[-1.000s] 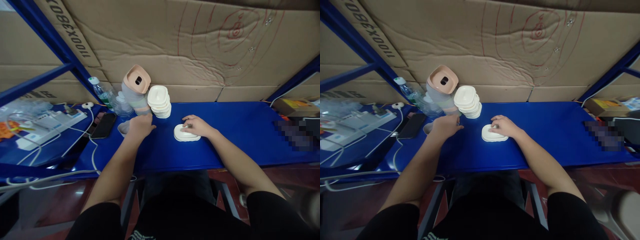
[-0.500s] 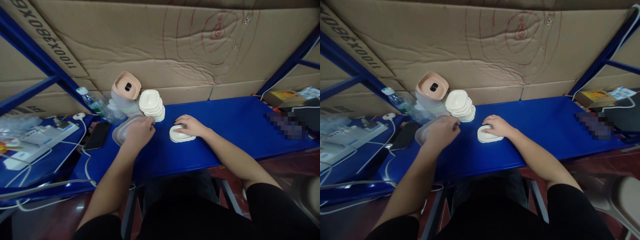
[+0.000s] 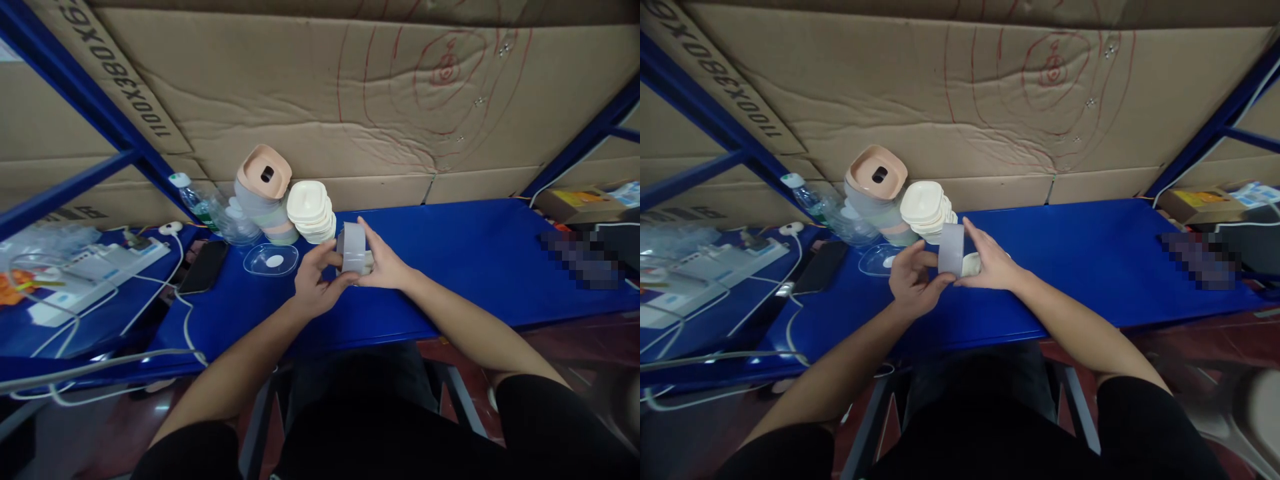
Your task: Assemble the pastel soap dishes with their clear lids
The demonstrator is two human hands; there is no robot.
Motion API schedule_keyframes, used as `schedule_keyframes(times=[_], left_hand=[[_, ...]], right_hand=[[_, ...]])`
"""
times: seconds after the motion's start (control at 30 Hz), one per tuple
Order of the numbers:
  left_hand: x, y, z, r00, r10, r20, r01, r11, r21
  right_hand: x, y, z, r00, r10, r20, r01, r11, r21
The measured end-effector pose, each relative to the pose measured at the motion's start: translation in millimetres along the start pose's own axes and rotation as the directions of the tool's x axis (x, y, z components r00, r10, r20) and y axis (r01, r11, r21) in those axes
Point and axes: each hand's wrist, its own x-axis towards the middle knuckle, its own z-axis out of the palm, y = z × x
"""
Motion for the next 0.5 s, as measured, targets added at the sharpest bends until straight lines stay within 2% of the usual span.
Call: schedule_keyframes(times=[0.07, 0.13, 0.23, 0.3, 0.37, 0.43, 0.5], left_hand=[[2, -5, 0.3, 0.989, -0.145, 0.036, 0.146, 0.989, -0.009], [5, -14, -2.6, 0.958, -0.275, 0.077, 0.278, 0.96, -0.038], [10, -32, -10.2, 0.904, -0.389, 0.178, 0.41, 0.906, -0.106], [11, -42, -14.5, 0.838, -0.458, 0.298, 0.503, 0.86, -0.092], [11, -47, -16.4, 0.741, -0.526, 0.419, 0.583, 0.812, -0.012], [11, -47, -16.0, 0.652, -0.579, 0.49, 0.618, 0.78, 0.1], [12, -44, -14.6, 0.581, -0.62, 0.528, 0.607, 0.762, 0.226]], right_hand=[[0, 3, -8, 0.998, 0.013, -0.057, -0.014, 1.0, -0.022], [1, 8, -23, 0.996, 0.017, -0.088, -0.021, 0.998, -0.053], [-1, 17, -53, 1.0, 0.025, 0.002, -0.024, 0.997, -0.069], [-3, 24, -70, 0.993, 0.037, 0.11, -0.03, 0.998, -0.064], [-5, 30, -79, 0.977, 0.075, 0.202, -0.062, 0.996, -0.072], [-8, 35, -81, 0.952, 0.121, 0.28, -0.101, 0.991, -0.084], [-10, 39, -78, 0.927, 0.145, 0.346, -0.121, 0.989, -0.089]])
